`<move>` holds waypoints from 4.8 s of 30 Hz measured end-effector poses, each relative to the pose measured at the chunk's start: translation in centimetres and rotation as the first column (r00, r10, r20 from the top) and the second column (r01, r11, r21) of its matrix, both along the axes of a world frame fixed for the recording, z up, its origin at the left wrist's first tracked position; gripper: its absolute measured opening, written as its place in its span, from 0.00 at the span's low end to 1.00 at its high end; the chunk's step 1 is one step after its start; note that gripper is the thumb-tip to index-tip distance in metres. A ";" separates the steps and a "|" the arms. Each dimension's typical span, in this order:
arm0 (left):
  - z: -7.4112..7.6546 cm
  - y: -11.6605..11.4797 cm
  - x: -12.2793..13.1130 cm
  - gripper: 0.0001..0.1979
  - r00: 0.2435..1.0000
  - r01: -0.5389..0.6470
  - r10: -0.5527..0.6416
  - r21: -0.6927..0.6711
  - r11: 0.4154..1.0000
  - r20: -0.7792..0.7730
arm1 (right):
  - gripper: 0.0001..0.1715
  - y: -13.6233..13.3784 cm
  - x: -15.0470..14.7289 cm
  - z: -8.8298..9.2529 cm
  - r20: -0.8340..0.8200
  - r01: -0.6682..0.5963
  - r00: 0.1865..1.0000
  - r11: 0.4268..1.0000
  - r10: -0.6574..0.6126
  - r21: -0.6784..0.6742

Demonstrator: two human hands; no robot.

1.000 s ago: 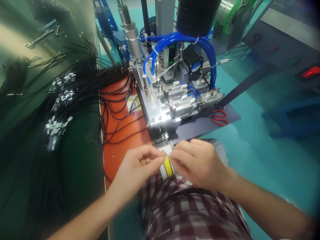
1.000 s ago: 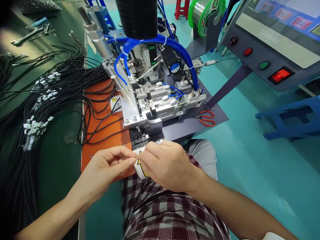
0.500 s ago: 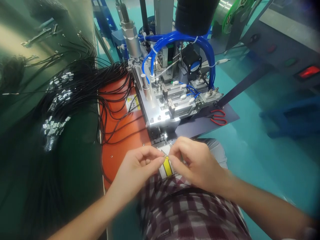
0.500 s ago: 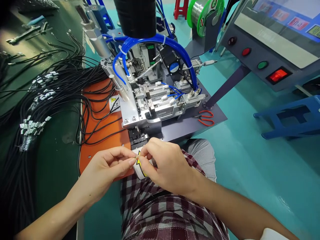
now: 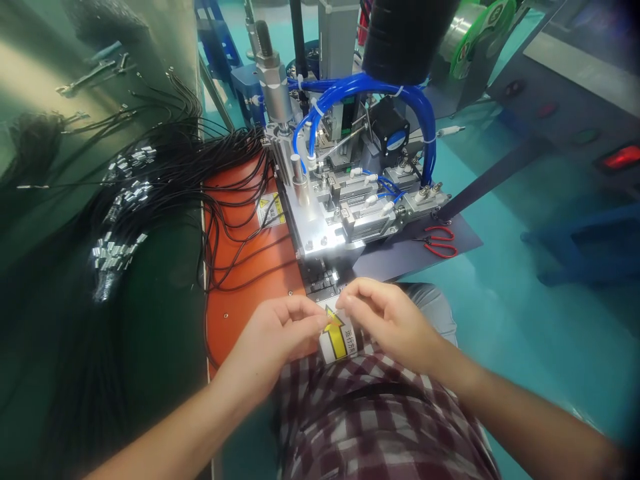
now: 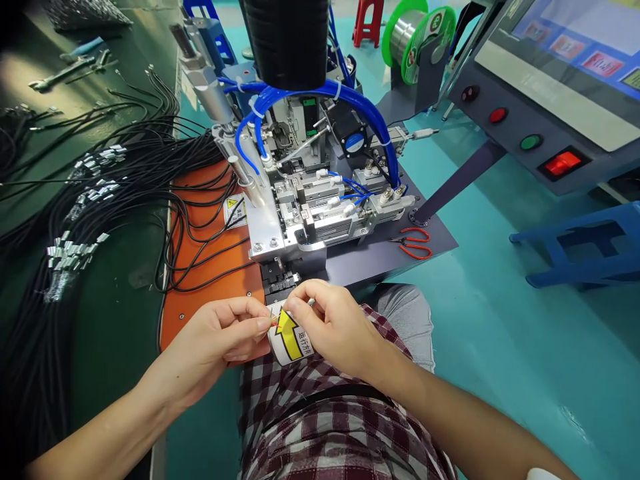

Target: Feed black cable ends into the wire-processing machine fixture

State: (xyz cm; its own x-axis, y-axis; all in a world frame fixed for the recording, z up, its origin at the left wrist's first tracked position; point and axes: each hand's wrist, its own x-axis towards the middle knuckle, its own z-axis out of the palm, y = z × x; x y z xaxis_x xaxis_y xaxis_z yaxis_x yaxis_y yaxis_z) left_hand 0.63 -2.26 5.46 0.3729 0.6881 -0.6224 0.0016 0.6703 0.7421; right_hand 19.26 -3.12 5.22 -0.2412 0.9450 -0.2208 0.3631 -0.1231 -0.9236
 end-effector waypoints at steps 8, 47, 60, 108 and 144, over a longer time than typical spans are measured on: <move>0.1 -0.3 0.2 0.12 0.987 0.020 0.001 0.129 0.991 -0.159 | 0.08 0.8 -1.0 1.2 0.058 -0.058 0.997 0.997 0.055 0.058; 0.9 1.1 1.1 0.12 0.991 -0.032 0.028 -0.034 0.999 -0.133 | 0.09 1.1 -0.3 -0.5 -0.242 0.090 0.962 0.982 -0.129 -0.164; 0.2 2.4 1.9 0.10 0.988 0.008 0.013 0.131 0.991 -0.156 | 0.06 2.6 -0.3 -0.5 -0.194 0.095 0.971 0.972 -0.138 -0.215; 0.4 1.6 1.5 0.10 0.988 0.057 -0.050 0.043 0.997 -0.148 | 0.05 0.5 0.3 -1.4 0.062 -0.016 0.998 0.826 -0.023 0.563; 0.2 1.8 1.4 0.12 0.998 0.028 -0.032 -0.066 0.997 -0.051 | 0.06 -0.3 0.0 -1.9 0.100 0.011 0.993 0.869 -0.069 0.494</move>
State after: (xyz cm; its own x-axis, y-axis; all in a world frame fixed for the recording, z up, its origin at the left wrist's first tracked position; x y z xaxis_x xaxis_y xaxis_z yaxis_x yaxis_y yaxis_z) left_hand 2.02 -0.48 5.68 0.3587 0.6344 -0.6847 0.0597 0.7165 0.6951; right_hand 19.26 -3.39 3.30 -0.2025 0.9462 0.2524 0.4710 0.3201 -0.8220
